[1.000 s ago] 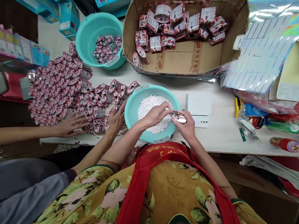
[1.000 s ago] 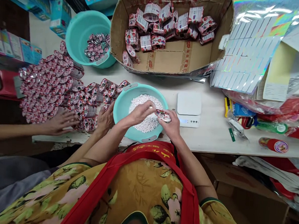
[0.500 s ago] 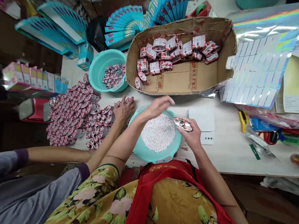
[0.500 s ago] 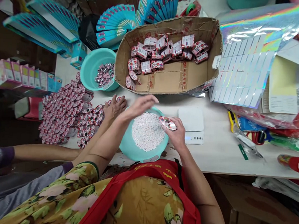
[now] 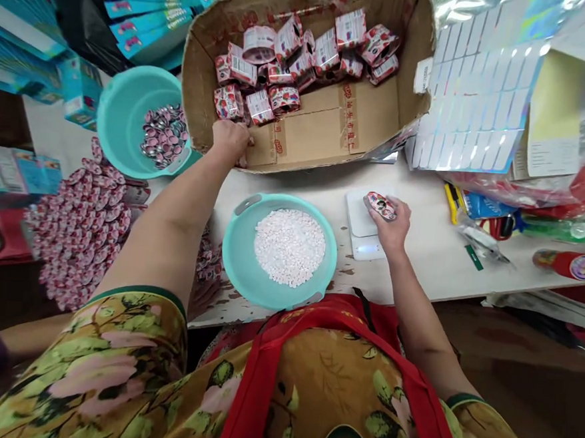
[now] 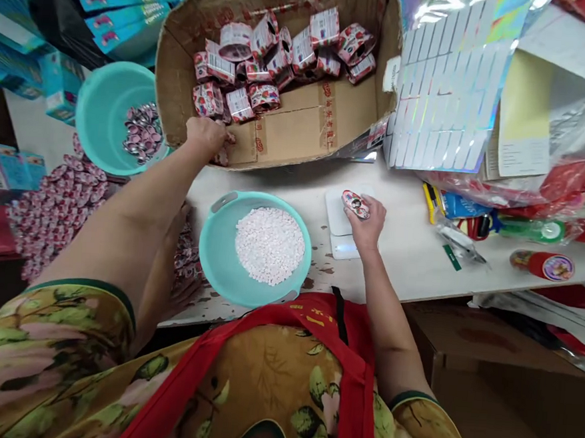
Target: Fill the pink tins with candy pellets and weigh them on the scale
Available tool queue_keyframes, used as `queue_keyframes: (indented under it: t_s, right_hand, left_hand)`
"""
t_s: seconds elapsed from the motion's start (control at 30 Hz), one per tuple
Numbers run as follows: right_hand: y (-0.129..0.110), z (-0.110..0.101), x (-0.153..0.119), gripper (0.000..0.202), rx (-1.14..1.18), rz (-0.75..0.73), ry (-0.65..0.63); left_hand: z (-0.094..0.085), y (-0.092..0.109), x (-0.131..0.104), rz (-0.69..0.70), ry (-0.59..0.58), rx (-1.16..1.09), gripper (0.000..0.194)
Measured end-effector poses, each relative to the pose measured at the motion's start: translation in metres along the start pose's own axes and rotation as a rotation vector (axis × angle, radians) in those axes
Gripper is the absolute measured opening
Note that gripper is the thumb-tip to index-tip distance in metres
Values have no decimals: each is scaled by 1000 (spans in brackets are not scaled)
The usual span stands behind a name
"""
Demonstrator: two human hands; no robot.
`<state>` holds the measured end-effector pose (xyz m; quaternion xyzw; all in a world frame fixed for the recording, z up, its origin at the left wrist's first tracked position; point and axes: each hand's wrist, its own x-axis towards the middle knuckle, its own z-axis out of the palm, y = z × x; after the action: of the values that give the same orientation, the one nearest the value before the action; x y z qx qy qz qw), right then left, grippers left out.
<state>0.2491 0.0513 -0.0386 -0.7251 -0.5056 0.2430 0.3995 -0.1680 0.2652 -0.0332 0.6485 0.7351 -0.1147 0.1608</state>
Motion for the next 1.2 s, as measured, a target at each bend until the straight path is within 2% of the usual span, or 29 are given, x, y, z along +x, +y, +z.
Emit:
queue_keyframes:
  t_s: [0.1, 0.2, 0.27, 0.3, 0.37, 0.4, 0.43, 0.5, 0.57, 0.6, 0.67, 0.73, 0.8, 0.87, 0.93, 1.0, 1.1, 1.2]
  right_hand:
    - [-11, -9, -12, 62, -65, -101, 59]
    - [-34, -22, -29, 49, -59, -165, 49]
    - [-54, -24, -41, 42, -1, -170, 45]
    - [-65, -22, -46, 41, 58, -158, 34]
    - [-86, -9, -56, 46, 237, -94, -59]
    - [-96, 0, -62, 53, 340, -42, -147]
    - [-105, 10, -67, 61, 436, 19, -253]
    - [-115, 28, -80, 68, 553, 169, -435]
    - [-115, 35, -94, 63, 559, 310, -496]
    - [-112, 34, -101, 59, 544, 372, -478]
    - [-103, 21, -114, 55, 527, 483, -412]
    - [-96, 4, -124, 56, 535, 572, -356]
    - [-93, -6, -133, 61, 555, 656, -338]
    - [-92, -6, -140, 65, 591, 725, -388]
    - [-90, -1, -143, 62, 620, 756, -451]
    - [-83, 3, -142, 57, 613, 742, -457]
    - [-69, -1, -143, 56, 622, 767, -400]
    - [-66, -2, -152, 56, 681, 836, -431]
  left_hand:
    - [-2, 4, 5, -34, 1, 13, 26]
    - [-24, 6, -6, -76, 58, -68, 27]
    - [-47, 6, -35, -113, 168, -214, 34]
    - [-56, 5, -57, -98, 221, -314, 39]
    - [-63, 8, -112, 72, 267, -550, 43]
    - [-58, 12, -144, 201, 205, -712, 40]
    - [-47, 19, -176, 283, 91, -883, 38]
    - [-11, 38, -233, 356, -156, -1143, 34]
    - [30, 56, -277, 355, -315, -1288, 36]
    - [48, 62, -292, 330, -346, -1285, 38]
    - [75, 59, -314, 227, -262, -1139, 45]
    - [93, 39, -325, 11, -33, -865, 50]
    - [106, 8, -330, -264, 185, -640, 57]
    - [117, -21, -330, -432, 269, -619, 66]
    - [123, -41, -326, -441, 266, -721, 72]
    - [122, -47, -322, -399, 264, -787, 67]
    - [106, -47, -324, -276, 324, -801, 58]
    - [82, -55, -328, -145, 407, -787, 56]
